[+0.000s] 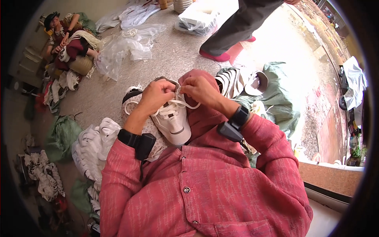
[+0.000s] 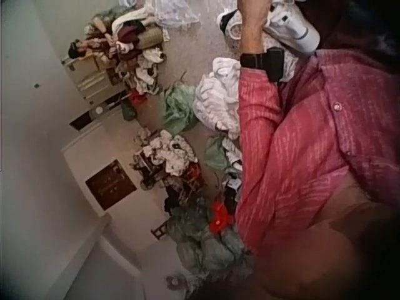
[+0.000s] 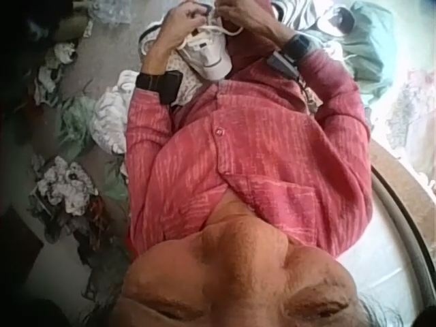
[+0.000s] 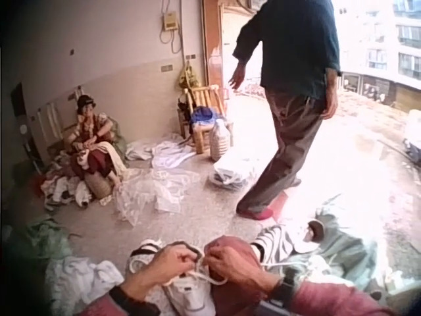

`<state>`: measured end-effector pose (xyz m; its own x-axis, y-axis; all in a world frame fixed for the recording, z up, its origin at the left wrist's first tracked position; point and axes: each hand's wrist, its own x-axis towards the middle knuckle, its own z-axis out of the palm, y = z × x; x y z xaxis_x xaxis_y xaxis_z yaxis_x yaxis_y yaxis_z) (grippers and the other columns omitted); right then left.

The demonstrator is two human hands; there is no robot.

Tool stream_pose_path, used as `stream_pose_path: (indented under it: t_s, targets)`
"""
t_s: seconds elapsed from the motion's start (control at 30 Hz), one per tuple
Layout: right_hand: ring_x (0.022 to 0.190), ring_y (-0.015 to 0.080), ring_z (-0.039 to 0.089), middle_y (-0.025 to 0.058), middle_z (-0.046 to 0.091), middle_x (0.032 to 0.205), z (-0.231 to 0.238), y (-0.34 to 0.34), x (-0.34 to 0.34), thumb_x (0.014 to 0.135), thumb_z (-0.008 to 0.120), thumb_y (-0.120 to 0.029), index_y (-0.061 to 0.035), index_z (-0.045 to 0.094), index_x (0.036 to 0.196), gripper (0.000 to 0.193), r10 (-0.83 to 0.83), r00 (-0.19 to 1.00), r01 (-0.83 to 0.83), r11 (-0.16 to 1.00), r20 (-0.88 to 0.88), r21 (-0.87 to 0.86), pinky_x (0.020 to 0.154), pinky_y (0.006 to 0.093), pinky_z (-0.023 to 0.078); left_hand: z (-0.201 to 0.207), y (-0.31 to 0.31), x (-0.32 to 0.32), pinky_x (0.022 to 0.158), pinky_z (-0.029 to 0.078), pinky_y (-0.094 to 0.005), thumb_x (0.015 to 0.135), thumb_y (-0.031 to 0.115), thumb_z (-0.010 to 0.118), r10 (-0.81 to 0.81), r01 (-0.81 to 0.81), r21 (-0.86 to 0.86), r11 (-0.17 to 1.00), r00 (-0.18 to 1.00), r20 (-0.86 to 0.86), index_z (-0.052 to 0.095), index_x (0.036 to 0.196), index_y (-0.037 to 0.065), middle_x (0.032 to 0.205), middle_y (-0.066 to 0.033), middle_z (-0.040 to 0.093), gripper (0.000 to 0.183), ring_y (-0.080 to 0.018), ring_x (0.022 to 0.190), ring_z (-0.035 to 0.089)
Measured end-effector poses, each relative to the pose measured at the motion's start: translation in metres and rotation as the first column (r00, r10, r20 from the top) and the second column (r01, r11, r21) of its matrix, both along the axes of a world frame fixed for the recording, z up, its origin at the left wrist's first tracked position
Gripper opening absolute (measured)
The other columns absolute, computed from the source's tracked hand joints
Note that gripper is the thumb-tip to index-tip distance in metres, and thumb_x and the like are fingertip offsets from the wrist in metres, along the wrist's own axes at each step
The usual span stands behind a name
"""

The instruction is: Lace a new shoe in a manufacturing environment.

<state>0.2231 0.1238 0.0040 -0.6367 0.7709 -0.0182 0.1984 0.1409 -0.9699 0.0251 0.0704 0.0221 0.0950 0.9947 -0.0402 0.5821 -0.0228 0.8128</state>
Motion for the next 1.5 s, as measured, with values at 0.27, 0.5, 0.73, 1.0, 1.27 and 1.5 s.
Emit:
stream_pose_path:
  t_s: [0.27,0.5,0.73,1.0,1.27,1.5]
  targets:
    - [0.074,0.0427,0.062,0.0251,0.063,0.077,0.004,-0.001,-0.006,0.088,0.053,-0.022,0.0034,0.064,0.082,0.028,-0.045,0.987,-0.004,0.952,0.153,0.306,0.066,0.0471,0.048,0.004,-0.002,0.001,0.057,0.038,-0.0214,0.077,0.004,0.068,-0.016,0.016,0.011,1.000,0.998,0.056,0.070,0.093,-0.002,0.078,0.0035,0.056,0.018,-0.0041,0.064,0.045]
    - [0.074,0.0406,0.064,0.0235,0.063,0.081,-0.008,-0.025,-0.005,0.083,0.058,-0.015,0.0027,0.060,0.084,0.018,-0.214,0.967,0.130,0.885,0.142,0.446,0.065,0.0476,0.049,0.002,-0.002,-0.002,0.064,0.046,-0.0255,0.076,0.010,0.070,-0.011,0.016,-0.035,0.999,0.990,0.137,0.072,0.092,0.001,0.082,-0.0019,0.063,0.018,-0.0099,0.070,0.057]
    - [0.066,0.0363,0.061,0.0170,0.061,0.075,-0.015,-0.021,-0.016,0.080,0.060,-0.010,-0.0007,0.058,0.079,0.010,-0.241,0.945,0.065,0.802,0.223,0.593,0.057,0.0444,0.047,-0.002,0.000,-0.002,0.058,0.040,-0.0240,0.075,0.006,0.070,-0.031,0.028,0.029,0.999,0.992,0.125,0.072,0.090,0.000,0.076,0.0005,0.057,0.016,-0.0074,0.066,0.051]
    - [0.042,0.0054,0.034,-0.0056,0.042,0.053,0.002,0.009,-0.008,0.082,0.060,-0.008,-0.0074,0.062,0.066,0.016,0.059,0.997,-0.077,0.644,-0.051,-0.761,0.039,0.0259,0.020,0.003,0.000,-0.002,0.056,0.037,-0.0232,0.074,0.005,0.068,-0.041,0.038,0.037,0.999,0.997,0.071,0.070,0.088,-0.002,0.074,0.0016,0.053,0.015,-0.0062,0.063,0.045]
    - [0.047,0.0103,0.044,-0.0002,0.051,0.060,0.014,0.006,0.004,0.085,0.056,-0.012,-0.0020,0.065,0.076,0.016,0.049,0.997,-0.007,0.790,0.051,-0.612,0.042,0.0248,0.031,0.000,-0.001,-0.003,0.058,0.038,-0.0209,0.076,0.003,0.068,-0.035,0.031,0.040,0.999,0.993,0.111,0.070,0.088,-0.001,0.077,0.0022,0.056,0.012,-0.0040,0.065,0.047]
    - [0.057,0.0080,0.052,0.0013,0.059,0.071,0.003,0.009,-0.007,0.082,0.059,-0.005,-0.0013,0.065,0.088,0.009,0.043,0.995,-0.099,0.589,-0.091,-0.802,0.050,0.0225,0.042,-0.005,0.003,-0.002,0.059,0.042,-0.0220,0.075,0.002,0.068,0.051,-0.046,-0.044,0.998,0.989,0.136,0.069,0.084,-0.001,0.077,0.0001,0.058,0.009,-0.0062,0.065,0.051]
